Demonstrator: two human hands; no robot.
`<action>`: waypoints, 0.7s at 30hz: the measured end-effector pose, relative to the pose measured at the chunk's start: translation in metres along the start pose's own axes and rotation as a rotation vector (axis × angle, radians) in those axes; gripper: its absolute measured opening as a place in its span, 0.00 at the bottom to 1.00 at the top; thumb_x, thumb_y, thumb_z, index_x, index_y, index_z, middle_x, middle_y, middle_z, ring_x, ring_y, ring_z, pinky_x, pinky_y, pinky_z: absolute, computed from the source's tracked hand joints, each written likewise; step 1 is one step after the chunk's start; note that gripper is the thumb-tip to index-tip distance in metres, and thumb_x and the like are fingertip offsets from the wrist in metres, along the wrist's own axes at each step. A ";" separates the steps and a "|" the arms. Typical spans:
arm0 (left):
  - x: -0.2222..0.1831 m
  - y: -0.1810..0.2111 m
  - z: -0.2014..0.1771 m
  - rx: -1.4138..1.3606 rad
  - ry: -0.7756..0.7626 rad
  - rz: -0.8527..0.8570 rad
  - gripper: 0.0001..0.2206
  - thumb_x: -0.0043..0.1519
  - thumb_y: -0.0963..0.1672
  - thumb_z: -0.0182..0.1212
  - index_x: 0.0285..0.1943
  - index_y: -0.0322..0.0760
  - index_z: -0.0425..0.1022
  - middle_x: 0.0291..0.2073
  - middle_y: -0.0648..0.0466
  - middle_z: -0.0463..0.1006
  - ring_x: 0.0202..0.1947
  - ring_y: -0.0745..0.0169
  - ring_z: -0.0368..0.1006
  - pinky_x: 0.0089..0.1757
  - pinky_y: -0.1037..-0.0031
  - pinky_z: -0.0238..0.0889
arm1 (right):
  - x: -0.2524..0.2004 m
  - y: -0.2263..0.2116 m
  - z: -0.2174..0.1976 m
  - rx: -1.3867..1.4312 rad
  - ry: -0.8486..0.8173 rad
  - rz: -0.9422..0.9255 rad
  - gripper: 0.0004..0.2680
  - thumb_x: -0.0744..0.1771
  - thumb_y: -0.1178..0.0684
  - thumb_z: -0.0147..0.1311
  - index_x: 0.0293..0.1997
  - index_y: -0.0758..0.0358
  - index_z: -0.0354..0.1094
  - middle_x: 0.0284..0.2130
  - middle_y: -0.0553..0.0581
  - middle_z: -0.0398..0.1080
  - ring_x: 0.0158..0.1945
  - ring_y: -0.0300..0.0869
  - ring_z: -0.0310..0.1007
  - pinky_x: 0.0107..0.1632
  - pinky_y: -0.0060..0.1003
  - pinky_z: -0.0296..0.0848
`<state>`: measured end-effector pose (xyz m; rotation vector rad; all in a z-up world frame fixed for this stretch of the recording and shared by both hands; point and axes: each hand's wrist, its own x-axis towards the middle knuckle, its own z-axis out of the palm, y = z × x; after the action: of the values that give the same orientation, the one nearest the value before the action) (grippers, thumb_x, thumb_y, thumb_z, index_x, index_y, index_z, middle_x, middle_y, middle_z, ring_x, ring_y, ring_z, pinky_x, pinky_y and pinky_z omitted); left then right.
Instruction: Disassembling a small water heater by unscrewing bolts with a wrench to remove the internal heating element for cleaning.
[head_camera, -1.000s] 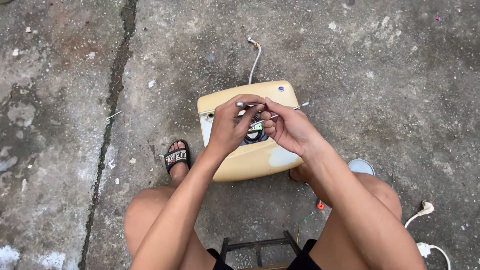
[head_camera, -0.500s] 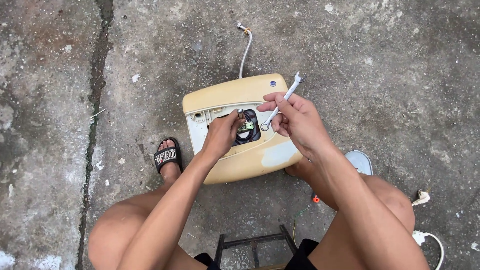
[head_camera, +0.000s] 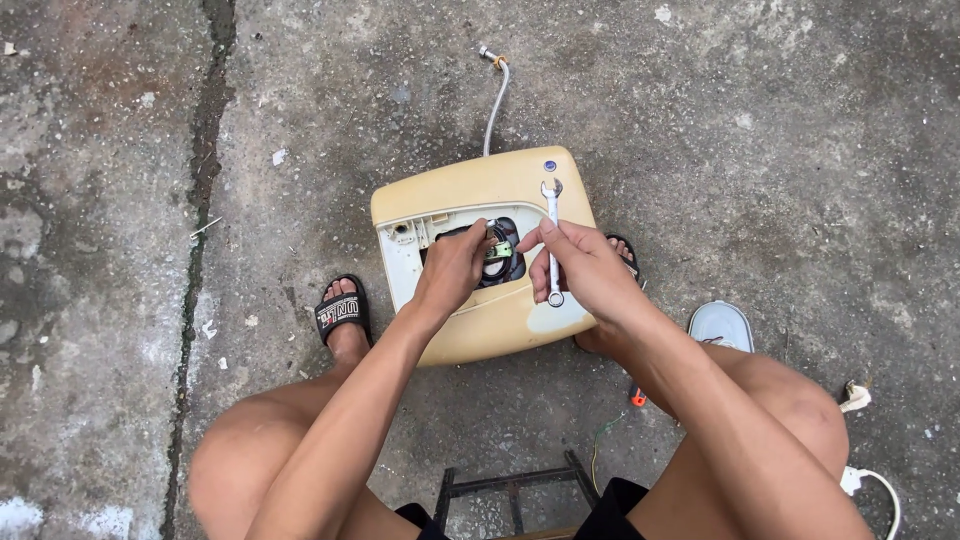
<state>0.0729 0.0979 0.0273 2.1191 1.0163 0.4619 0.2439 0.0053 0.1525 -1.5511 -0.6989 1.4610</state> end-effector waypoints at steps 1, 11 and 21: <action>0.001 0.000 0.001 0.001 0.002 0.000 0.07 0.71 0.44 0.53 0.39 0.42 0.67 0.18 0.48 0.75 0.22 0.45 0.74 0.33 0.58 0.68 | 0.004 0.010 -0.001 -0.001 -0.001 -0.002 0.16 0.75 0.48 0.36 0.47 0.69 0.71 0.16 0.61 0.68 0.19 0.44 0.74 0.26 0.31 0.73; 0.007 -0.005 0.005 0.038 -0.009 0.019 0.07 0.71 0.46 0.51 0.40 0.44 0.65 0.17 0.49 0.71 0.22 0.41 0.74 0.32 0.55 0.69 | 0.008 0.037 0.004 0.112 0.042 0.128 0.13 0.74 0.52 0.35 0.48 0.67 0.68 0.23 0.43 0.43 0.20 0.28 0.43 0.21 0.22 0.48; 0.004 -0.001 0.003 0.041 -0.013 0.005 0.06 0.71 0.44 0.51 0.40 0.44 0.65 0.18 0.48 0.72 0.23 0.42 0.75 0.33 0.55 0.70 | 0.017 0.046 0.024 0.123 -0.030 0.124 0.10 0.74 0.53 0.35 0.46 0.64 0.65 0.24 0.44 0.46 0.18 0.27 0.46 0.18 0.19 0.49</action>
<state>0.0770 0.1001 0.0245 2.1591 1.0207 0.4324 0.2158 0.0037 0.1058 -1.5030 -0.5280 1.5916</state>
